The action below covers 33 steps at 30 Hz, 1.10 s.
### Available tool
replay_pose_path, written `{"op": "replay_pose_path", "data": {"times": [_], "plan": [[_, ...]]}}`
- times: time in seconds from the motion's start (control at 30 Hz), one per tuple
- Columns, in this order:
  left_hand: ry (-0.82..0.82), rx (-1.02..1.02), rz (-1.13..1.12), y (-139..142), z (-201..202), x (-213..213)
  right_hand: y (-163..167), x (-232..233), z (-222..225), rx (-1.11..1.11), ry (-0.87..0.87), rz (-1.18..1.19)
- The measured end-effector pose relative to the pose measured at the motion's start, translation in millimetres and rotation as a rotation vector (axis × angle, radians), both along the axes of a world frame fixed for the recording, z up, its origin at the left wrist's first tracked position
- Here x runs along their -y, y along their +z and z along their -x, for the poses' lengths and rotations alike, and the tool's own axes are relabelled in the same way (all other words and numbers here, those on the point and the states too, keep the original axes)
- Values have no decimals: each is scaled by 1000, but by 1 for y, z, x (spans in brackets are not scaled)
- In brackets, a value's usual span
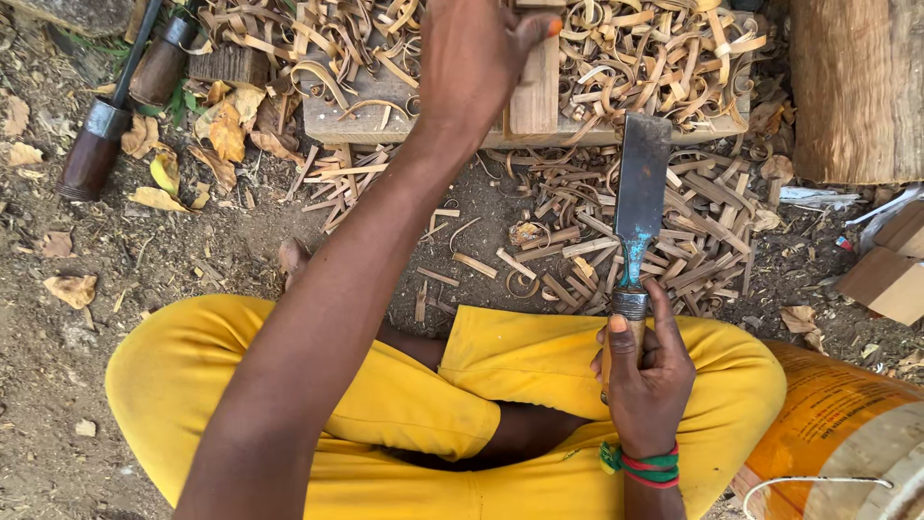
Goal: The person uses a chisel to shave thin strips from a wooden block, handling the wood and the tool with both hands.
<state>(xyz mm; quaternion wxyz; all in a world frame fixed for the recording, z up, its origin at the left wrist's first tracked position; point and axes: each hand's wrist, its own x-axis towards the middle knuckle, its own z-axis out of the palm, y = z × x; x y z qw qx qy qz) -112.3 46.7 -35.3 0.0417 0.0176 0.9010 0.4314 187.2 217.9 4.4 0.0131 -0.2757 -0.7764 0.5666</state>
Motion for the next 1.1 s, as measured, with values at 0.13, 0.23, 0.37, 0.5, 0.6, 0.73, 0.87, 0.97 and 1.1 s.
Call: {"op": "replay_pose_path", "data": {"times": [0.13,0.23,0.37,0.5,0.6,0.73,0.87,0.97,1.1], "plan": [[-23,-260,24,13,-12,12,0,0,0,-9,-3,17],[-180,-453,37,18,-32,25,0,0,0,-4,5,23],[-310,-471,241,16,-47,27,1,0,1,4,11,29],[-282,-529,287,10,-47,27,3,1,-1,3,21,0],[-261,-498,283,5,-46,24,4,3,-1,-3,15,-7],[-266,-597,296,2,-47,26,8,8,-3,-29,47,-12],[-271,-618,306,3,-48,28,10,19,0,-25,65,51],[-255,-622,329,7,-47,27,9,27,7,-17,99,25],[-251,-608,383,13,-46,25,11,38,15,-3,129,-37]]}}
